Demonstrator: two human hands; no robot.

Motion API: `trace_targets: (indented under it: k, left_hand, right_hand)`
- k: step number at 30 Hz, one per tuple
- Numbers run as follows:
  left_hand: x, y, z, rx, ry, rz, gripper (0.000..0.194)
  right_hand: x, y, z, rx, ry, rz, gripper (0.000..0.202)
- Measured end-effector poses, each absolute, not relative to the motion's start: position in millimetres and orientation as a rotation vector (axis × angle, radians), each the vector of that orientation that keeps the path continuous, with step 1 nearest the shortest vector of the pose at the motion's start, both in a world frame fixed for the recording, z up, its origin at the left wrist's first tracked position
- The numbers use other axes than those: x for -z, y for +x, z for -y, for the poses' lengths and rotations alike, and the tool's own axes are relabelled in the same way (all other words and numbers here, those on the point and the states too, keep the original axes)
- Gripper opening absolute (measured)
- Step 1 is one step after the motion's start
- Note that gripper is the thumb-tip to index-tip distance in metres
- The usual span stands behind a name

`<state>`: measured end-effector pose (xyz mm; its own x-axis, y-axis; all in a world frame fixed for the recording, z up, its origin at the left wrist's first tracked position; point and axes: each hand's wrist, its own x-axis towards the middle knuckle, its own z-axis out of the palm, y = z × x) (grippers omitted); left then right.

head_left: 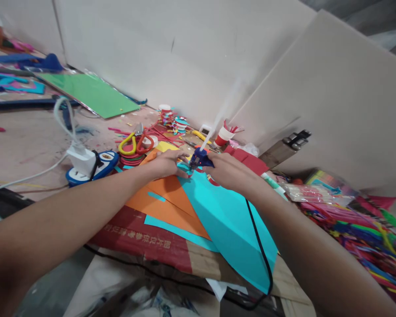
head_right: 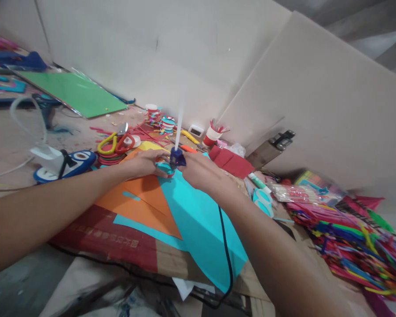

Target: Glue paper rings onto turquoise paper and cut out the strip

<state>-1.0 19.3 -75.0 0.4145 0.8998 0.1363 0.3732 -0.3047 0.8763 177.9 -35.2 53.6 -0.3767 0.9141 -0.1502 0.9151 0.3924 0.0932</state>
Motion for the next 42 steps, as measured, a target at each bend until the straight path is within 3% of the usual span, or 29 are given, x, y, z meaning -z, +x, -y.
trace_targets:
  k: [4,10,12,16,25,32,35,42]
  left_hand:
    - [69.2,-3.7,-18.2,-0.763,1.922,-1.157,0.073]
    - [58.9,-11.5,-15.4,-0.703,1.981,-1.109,0.088]
    - [53.3,-14.5,-16.4,-0.729,1.985,-1.128,0.079]
    - [46.4,-18.5,-26.4,-0.846,1.909,-1.291,0.039]
    - [41.1,-9.6,-49.0,-0.493,1.955,-1.506,0.015]
    - [18.0,3.8,-63.6,-0.229,2.011,-1.481,0.022]
    - [17.9,9.1,-68.3,-0.192,1.966,-1.462,0.027]
    - [24.8,14.3,-56.5,-0.339,1.715,-1.229,0.017]
  right_hand:
    - [-60.3,176.3,42.2,0.009,1.451,-2.492,0.021]
    - [-54.4,196.3,51.7,0.080,1.906,-2.459,0.033]
    - [-49.1,203.5,57.8,0.129,2.013,-2.462,0.031]
    - [-36.2,214.3,72.1,0.347,2.228,-2.552,0.025]
    - [-4.8,226.4,82.9,0.943,2.508,-2.684,0.025]
    - [3.0,232.7,94.3,1.461,2.606,-2.681,0.033]
    - [4.3,239.2,98.7,1.438,2.621,-2.665,0.036]
    - [-3.6,247.4,106.7,1.292,2.632,-2.734,0.034]
